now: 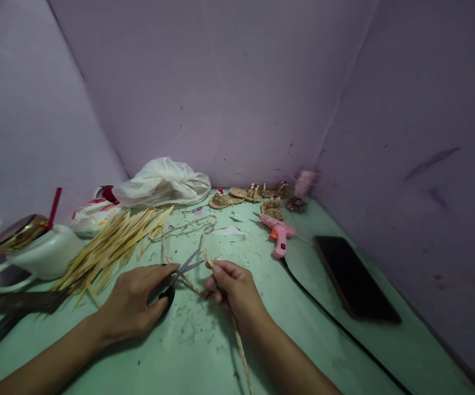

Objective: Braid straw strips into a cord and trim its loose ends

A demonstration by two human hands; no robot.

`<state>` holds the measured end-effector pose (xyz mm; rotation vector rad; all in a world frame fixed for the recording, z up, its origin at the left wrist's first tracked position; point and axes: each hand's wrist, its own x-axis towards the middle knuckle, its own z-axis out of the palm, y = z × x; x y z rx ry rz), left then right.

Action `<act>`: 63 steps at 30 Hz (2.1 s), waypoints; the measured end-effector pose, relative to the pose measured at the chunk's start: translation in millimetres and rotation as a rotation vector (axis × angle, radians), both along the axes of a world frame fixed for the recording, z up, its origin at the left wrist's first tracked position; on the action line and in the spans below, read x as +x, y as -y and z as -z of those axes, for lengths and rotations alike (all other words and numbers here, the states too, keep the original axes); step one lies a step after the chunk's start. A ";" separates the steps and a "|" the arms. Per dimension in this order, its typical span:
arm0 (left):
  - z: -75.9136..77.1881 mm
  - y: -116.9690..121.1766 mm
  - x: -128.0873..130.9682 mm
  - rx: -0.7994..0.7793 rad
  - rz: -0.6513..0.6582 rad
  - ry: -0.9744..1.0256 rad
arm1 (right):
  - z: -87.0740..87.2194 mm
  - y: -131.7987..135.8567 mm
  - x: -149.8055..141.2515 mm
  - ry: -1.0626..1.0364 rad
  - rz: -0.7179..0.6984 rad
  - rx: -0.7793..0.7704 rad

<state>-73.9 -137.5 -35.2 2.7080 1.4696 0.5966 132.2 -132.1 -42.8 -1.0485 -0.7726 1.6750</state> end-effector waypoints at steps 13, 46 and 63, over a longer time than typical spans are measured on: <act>1.3 4.3 5.5 -0.011 0.048 -0.079 | 5.7 5.3 -4.9 -0.050 -0.088 0.003; 4.2 1.7 0.2 0.039 0.133 -0.227 | 5.5 6.3 -3.2 0.082 -0.193 0.057; -3.9 2.3 3.9 -0.021 0.041 -0.092 | 0.9 8.7 -6.2 0.066 -0.116 -0.016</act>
